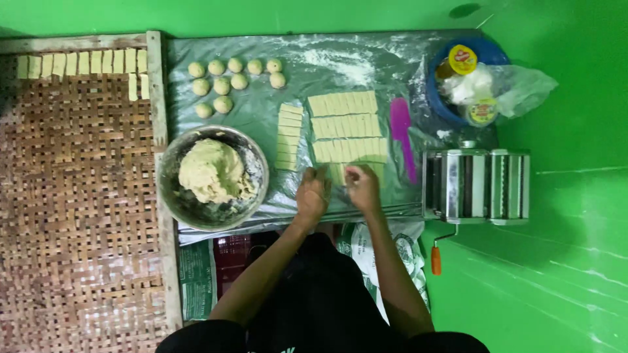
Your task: Cutting dough into strips and rolling them into small balls
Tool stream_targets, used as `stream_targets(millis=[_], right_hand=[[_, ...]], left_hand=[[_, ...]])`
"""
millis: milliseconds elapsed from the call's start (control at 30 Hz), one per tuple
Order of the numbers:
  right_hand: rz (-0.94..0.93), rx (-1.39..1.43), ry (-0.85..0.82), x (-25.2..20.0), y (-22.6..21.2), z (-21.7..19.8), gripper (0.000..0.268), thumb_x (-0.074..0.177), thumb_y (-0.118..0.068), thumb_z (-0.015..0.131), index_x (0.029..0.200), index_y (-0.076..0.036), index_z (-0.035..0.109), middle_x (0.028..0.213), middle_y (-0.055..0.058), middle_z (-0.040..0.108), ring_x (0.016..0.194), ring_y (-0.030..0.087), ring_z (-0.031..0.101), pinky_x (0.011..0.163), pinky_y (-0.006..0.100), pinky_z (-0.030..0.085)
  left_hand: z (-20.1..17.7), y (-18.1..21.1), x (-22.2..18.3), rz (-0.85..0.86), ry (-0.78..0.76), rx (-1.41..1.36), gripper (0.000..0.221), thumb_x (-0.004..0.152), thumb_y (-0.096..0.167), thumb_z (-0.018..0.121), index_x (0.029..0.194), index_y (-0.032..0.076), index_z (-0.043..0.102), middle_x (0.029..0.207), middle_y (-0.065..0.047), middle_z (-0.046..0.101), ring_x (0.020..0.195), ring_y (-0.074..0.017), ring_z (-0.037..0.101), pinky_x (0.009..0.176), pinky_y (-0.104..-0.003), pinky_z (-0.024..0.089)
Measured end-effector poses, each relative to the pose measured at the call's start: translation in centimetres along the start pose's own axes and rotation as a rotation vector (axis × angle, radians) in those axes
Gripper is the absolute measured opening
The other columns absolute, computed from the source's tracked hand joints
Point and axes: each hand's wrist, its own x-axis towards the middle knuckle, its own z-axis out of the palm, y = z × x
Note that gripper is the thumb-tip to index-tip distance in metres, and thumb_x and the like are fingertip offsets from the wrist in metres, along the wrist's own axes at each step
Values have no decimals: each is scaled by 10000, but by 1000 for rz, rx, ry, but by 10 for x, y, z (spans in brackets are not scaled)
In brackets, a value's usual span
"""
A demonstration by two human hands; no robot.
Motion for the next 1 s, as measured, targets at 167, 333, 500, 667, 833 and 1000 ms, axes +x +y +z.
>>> stream_targets(millis=[167, 333, 500, 667, 833, 1000], right_hand=[[-25, -97, -43, 4, -43, -16, 225, 887, -52, 702, 1111, -58, 720, 910, 152, 665, 862, 360, 725, 773, 460, 611], [-63, -155, -52, 12, -26, -7, 272, 826, -81, 754, 1092, -82, 698, 935, 130, 630, 911, 387, 705, 796, 504, 600], [-148, -151, -65, 24, -9, 0, 232, 769, -116, 772, 982, -137, 683, 872, 87, 647, 898, 340, 704, 813, 466, 586], [-153, -126, -60, 27, -12, 2, 129, 811, -118, 731, 915, -142, 657, 824, 109, 659, 860, 361, 701, 793, 478, 572], [-125, -102, -54, 12, -27, -8, 111, 863, -173, 703, 950, -143, 640, 842, 145, 680, 877, 377, 702, 793, 492, 564], [-23, 163, -5, -11, -74, -36, 123, 892, -79, 712, 1007, -115, 685, 893, 117, 754, 852, 276, 743, 754, 354, 582]], left_hand=[[43, -1, 1, 10, 185, 66, 311, 926, 228, 643, 1209, 104, 677, 1083, -136, 579, 1010, -402, 653, 812, -504, 588], [62, -11, 13, -109, 213, -80, 341, 901, 226, 699, 1229, 138, 675, 1051, -110, 581, 998, -399, 663, 819, -533, 588], [84, -25, 32, -219, 264, -162, 245, 863, 288, 723, 1080, 179, 692, 1050, -93, 586, 995, -386, 673, 839, -497, 593], [75, -18, 28, -217, 272, -193, 190, 891, 293, 715, 1017, 155, 678, 1030, -105, 580, 993, -395, 668, 837, -503, 594], [65, -9, 13, -167, 241, -351, 182, 941, 295, 662, 1092, 194, 651, 1016, -97, 637, 1031, -390, 686, 871, -509, 583], [32, 9, -16, -34, 302, -642, 137, 1042, 264, 576, 1105, 143, 579, 908, -140, 751, 915, -389, 742, 810, -500, 587]])
